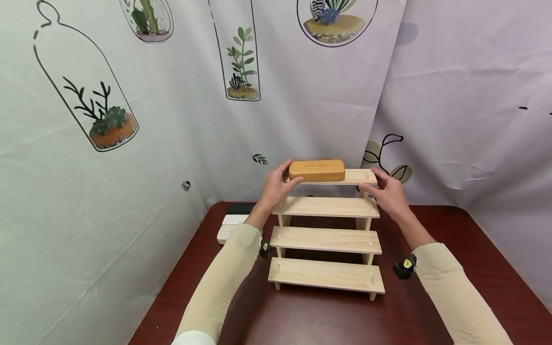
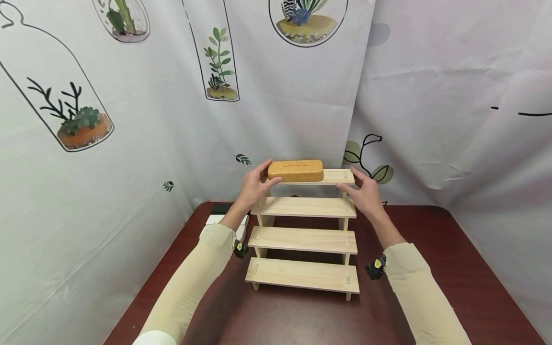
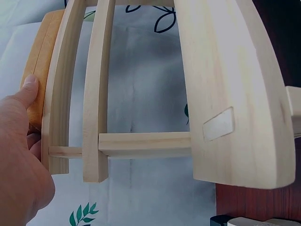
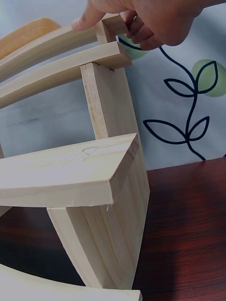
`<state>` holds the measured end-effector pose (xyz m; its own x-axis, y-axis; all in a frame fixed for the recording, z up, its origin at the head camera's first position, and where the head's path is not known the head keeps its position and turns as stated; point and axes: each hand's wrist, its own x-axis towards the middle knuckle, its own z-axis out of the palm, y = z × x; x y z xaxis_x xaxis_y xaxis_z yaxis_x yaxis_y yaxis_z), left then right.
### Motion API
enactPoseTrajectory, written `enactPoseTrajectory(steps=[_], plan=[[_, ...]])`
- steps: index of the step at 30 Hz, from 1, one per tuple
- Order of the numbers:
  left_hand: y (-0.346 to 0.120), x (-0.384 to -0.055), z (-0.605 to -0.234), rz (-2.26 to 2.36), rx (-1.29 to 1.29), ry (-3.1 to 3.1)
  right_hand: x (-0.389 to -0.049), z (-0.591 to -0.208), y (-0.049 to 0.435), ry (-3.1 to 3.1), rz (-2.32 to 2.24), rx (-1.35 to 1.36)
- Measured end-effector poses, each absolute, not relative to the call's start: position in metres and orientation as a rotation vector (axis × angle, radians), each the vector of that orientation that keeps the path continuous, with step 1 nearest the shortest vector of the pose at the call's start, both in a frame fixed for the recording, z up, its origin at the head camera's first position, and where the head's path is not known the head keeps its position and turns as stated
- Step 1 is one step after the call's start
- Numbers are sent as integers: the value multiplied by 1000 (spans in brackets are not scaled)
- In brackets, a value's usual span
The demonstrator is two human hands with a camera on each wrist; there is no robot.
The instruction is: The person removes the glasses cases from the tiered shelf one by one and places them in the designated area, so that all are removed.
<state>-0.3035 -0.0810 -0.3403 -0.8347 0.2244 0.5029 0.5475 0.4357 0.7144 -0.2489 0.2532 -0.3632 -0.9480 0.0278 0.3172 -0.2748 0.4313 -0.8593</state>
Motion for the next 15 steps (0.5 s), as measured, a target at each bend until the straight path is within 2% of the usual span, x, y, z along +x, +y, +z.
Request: enactPoseTrajectory(steps=[15], plan=[[-86, -297, -339, -1346, -656, -2314, -250, -363, 252, -2392, 1576, 190]])
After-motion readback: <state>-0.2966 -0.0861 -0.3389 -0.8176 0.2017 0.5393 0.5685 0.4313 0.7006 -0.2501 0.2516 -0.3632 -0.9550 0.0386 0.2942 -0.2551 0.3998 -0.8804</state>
